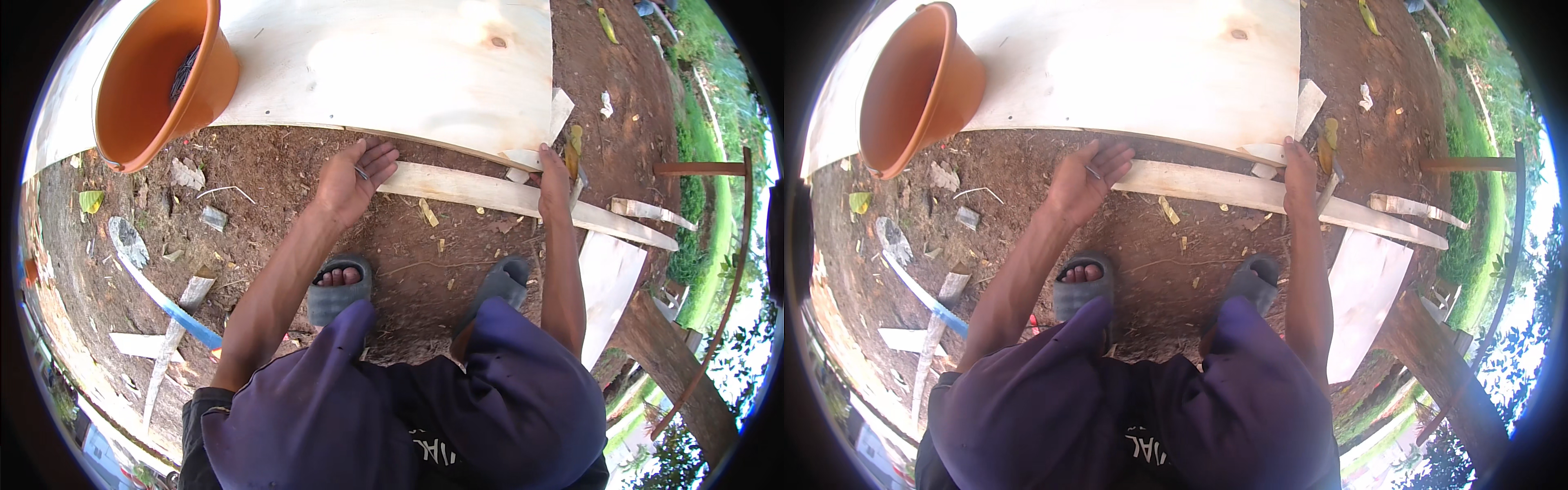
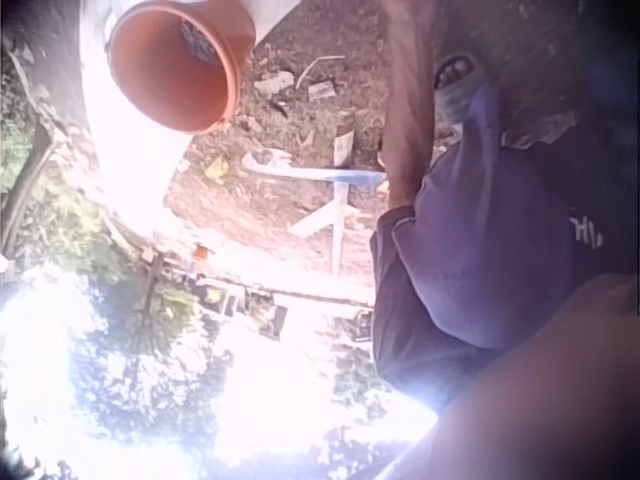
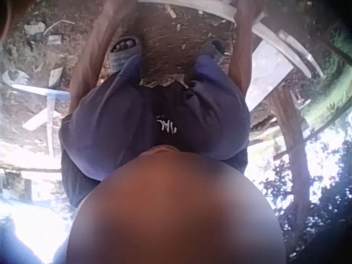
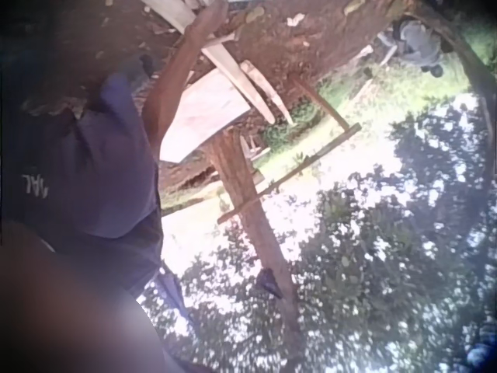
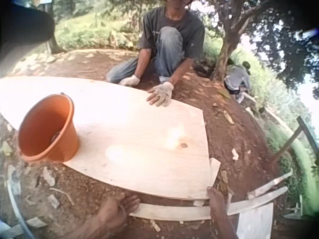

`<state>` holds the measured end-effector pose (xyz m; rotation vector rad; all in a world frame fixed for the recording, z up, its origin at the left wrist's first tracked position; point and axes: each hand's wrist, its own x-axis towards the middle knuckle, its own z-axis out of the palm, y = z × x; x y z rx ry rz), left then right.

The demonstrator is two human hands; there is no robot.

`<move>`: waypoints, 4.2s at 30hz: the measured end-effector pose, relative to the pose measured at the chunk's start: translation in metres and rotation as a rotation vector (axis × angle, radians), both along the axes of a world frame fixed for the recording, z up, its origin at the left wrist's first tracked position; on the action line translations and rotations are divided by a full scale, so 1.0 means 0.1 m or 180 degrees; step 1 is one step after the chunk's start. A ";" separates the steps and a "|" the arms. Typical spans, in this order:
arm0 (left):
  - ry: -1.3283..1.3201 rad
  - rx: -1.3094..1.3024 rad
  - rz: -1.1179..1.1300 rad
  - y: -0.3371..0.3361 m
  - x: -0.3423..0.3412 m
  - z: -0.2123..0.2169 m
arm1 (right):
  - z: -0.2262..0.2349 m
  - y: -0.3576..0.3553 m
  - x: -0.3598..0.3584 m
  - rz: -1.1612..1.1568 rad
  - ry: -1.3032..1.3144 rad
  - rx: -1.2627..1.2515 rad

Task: The person assembles a wooden frame by positioning thin wooden strips along the edges of a large plywood sheet and securing them with nails and a hammer. The person repeatedly picks nails from a bucket, places them, and hammers them into the wood to attach the strips.

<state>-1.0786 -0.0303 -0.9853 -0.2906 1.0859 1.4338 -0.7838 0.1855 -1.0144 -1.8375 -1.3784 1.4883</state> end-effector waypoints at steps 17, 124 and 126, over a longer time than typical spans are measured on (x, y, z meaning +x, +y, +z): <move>-0.0558 -0.0024 0.0520 0.23 0.28 -0.02 | 0.09 0.11 0.05 -0.0403 0.0453 0.0315; -0.0525 0.0750 0.0206 0.05 0.10 0.13 | 0.22 -1.33 -1.10 -0.0024 0.1476 -0.0709; -0.0583 0.0798 0.0222 0.05 0.10 0.11 | 0.17 -1.38 -1.23 0.0121 0.1556 -0.0707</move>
